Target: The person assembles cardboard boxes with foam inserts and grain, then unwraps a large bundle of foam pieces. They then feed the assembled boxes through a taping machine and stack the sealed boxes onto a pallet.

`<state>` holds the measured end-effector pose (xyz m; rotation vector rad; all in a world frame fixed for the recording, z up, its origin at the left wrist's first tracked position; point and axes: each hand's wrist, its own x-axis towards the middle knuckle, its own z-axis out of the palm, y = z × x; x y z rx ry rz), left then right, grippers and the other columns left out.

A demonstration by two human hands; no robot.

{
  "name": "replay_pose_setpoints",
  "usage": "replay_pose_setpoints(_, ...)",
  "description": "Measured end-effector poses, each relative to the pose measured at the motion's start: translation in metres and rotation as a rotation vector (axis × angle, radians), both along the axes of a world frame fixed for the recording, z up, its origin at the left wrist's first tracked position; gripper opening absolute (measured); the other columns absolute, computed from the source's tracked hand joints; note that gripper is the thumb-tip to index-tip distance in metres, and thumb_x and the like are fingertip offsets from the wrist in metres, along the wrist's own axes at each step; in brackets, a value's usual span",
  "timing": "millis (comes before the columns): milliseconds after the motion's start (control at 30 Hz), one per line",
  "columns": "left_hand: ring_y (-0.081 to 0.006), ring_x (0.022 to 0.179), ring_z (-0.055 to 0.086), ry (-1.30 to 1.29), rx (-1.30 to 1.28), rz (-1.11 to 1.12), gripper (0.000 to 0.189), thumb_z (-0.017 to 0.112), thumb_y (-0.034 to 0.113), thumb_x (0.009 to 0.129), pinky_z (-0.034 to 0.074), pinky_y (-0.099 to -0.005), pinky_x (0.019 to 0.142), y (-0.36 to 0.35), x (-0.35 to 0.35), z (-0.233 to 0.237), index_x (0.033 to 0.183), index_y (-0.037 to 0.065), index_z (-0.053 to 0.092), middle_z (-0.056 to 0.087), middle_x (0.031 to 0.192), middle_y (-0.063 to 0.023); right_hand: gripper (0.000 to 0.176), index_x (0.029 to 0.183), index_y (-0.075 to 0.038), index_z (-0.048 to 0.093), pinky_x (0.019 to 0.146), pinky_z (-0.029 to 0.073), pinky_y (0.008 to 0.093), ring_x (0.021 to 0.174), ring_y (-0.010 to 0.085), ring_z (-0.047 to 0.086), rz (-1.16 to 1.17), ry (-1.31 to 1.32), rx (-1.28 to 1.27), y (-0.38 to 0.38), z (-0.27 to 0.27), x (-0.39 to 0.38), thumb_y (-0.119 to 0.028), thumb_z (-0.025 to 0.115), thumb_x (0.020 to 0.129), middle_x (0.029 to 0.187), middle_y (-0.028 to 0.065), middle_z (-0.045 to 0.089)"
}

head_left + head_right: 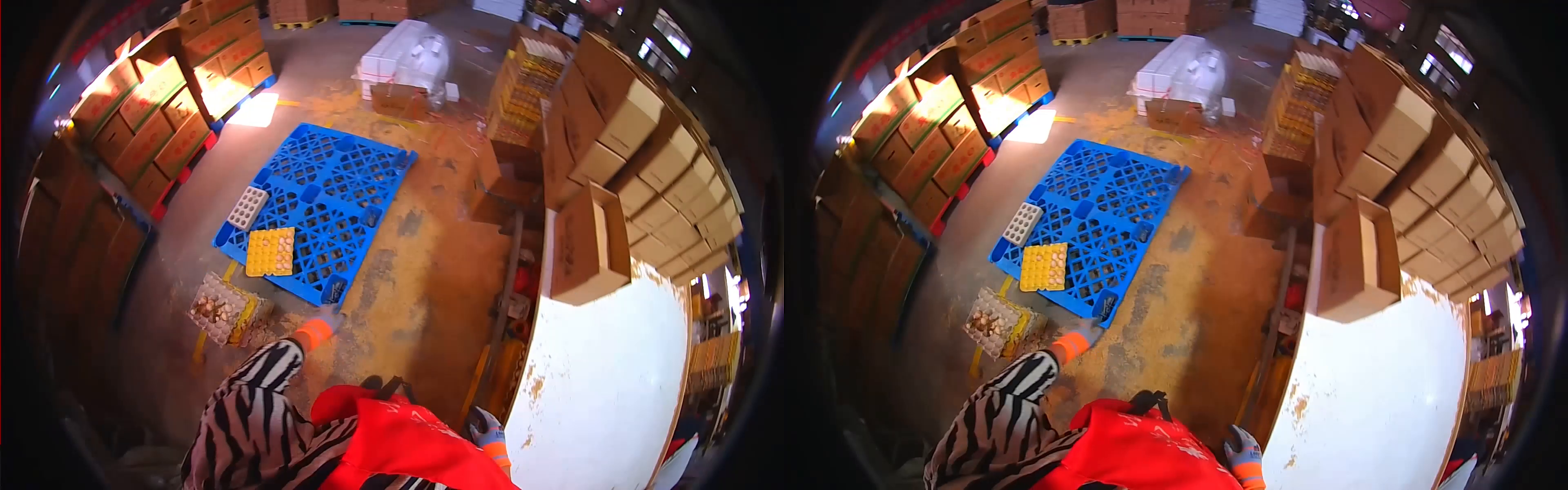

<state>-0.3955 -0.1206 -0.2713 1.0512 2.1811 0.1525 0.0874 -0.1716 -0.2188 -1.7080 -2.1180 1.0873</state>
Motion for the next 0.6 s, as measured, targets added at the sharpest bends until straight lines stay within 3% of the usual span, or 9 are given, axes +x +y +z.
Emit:
replay_pose_setpoints(67,-0.0352,0.096,0.058,-0.052,0.425,0.234,0.036,0.05,0.031,0.082,0.046,-0.0395,0.083,-0.039,-0.101,-0.057,0.108,0.007,0.059,0.062,0.102,-0.0185,0.041,0.112,-0.008,0.059,0.092,0.042,0.0367,0.107,0.0309,0.053,0.133,-0.03,0.0,0.048,-0.004,-0.025,-0.02,0.067,0.074,0.112,0.0139,0.059)
replay_pose_setpoints(133,-0.0341,0.094,0.059,0.042,0.452,0.505,0.037,0.052,0.031,0.081,0.046,-0.0392,0.083,-0.072,-0.138,-0.02,0.108,0.006,0.059,0.062,0.1,-0.0187,0.04,0.112,-0.007,0.059,0.091,0.043,0.0344,0.104,0.0282,0.056,-0.019,-0.003,0.035,0.089,0.001,-0.035,-0.019,0.066,0.075,0.109,0.0139,0.06)
replay_pose_setpoints(200,-0.0335,0.093,0.06,0.082,0.323,0.766,0.037,0.051,0.03,0.082,0.046,-0.0388,0.083,-0.102,-0.15,-0.007,0.109,0.005,0.059,0.062,0.101,-0.0201,0.038,0.114,-0.003,0.057,0.087,0.046,0.0294,0.098,0.0228,0.061,-0.195,0.277,-0.115,0.129,-0.067,-0.005,-0.014,0.063,0.078,0.106,0.0152,0.062)
replay_pose_setpoints(267,-0.0349,0.094,0.059,0.18,0.443,0.836,0.04,0.049,0.033,0.084,0.046,-0.0396,0.082,-0.161,-0.163,-0.124,0.107,0.002,0.059,0.062,0.1,-0.0212,0.037,0.113,-0.004,0.058,0.088,0.045,0.0303,0.1,0.0235,0.06,-0.21,0.211,-0.213,0.156,-0.068,0.0,-0.016,0.062,0.078,0.108,0.0146,0.062)
replay_pose_setpoints(333,-0.0374,0.097,0.057,-0.03,0.009,0.709,0.044,0.044,0.039,0.087,0.045,-0.0411,0.085,-0.159,-0.111,-0.098,0.106,0.002,0.059,0.061,0.101,-0.0229,0.036,0.112,-0.005,0.059,0.088,0.045,0.0315,0.101,0.0242,0.06,-0.054,-0.154,-0.225,0.182,-0.069,-0.006,-0.019,0.061,0.079,0.108,0.0137,0.062)
replay_pose_setpoints(400,-0.0389,0.101,0.055,-0.06,-0.001,0.572,0.051,0.041,0.045,0.087,0.042,-0.0418,0.088,-0.147,-0.061,-0.096,0.105,0.002,0.06,0.06,0.104,-0.0244,0.035,0.111,-0.003,0.059,0.089,0.044,0.0322,0.103,0.0222,0.058,0.119,-0.214,-0.356,0.207,-0.094,-0.006,-0.022,0.059,0.082,0.109,0.0118,0.062)
replay_pose_setpoints(467,-0.0389,0.106,0.052,-0.228,0.084,0.667,0.055,0.041,0.049,0.087,0.04,-0.0411,0.09,-0.124,-0.03,-0.101,0.105,0.001,0.06,0.058,0.107,-0.0256,0.037,0.112,-0.006,0.059,0.088,0.044,0.0331,0.102,0.0248,0.058,0.243,-0.278,-0.468,0.242,-0.132,-0.007,-0.027,0.057,0.082,0.108,0.0131,0.062)
replay_pose_setpoints(533,-0.0346,0.091,0.059,-0.153,0.157,0.766,0.054,0.043,0.05,0.087,0.045,-0.0396,0.079,-0.113,-0.015,-0.15,0.1,0.001,0.062,0.064,0.093,-0.0206,0.039,0.113,-0.009,0.059,0.088,0.045,0.034,0.101,0.0274,0.059,0.329,-0.31,-0.53,0.285,-0.17,-0.016,-0.032,0.056,0.082,0.106,0.0145,0.062)
replay_pose_setpoints(600,-0.0183,0.061,0.049,-0.342,0.097,0.852,0.048,0.047,0.046,0.087,0.042,-0.0361,0.057,-0.072,-0.009,-0.112,0.092,0.001,0.063,0.056,0.067,-0.0051,0.041,0.114,-0.012,0.059,0.087,0.045,0.0348,0.101,0.0301,0.059,0.368,-0.297,-0.52,0.34,-0.198,-0.037,-0.037,0.055,0.082,0.105,0.0158,0.062)
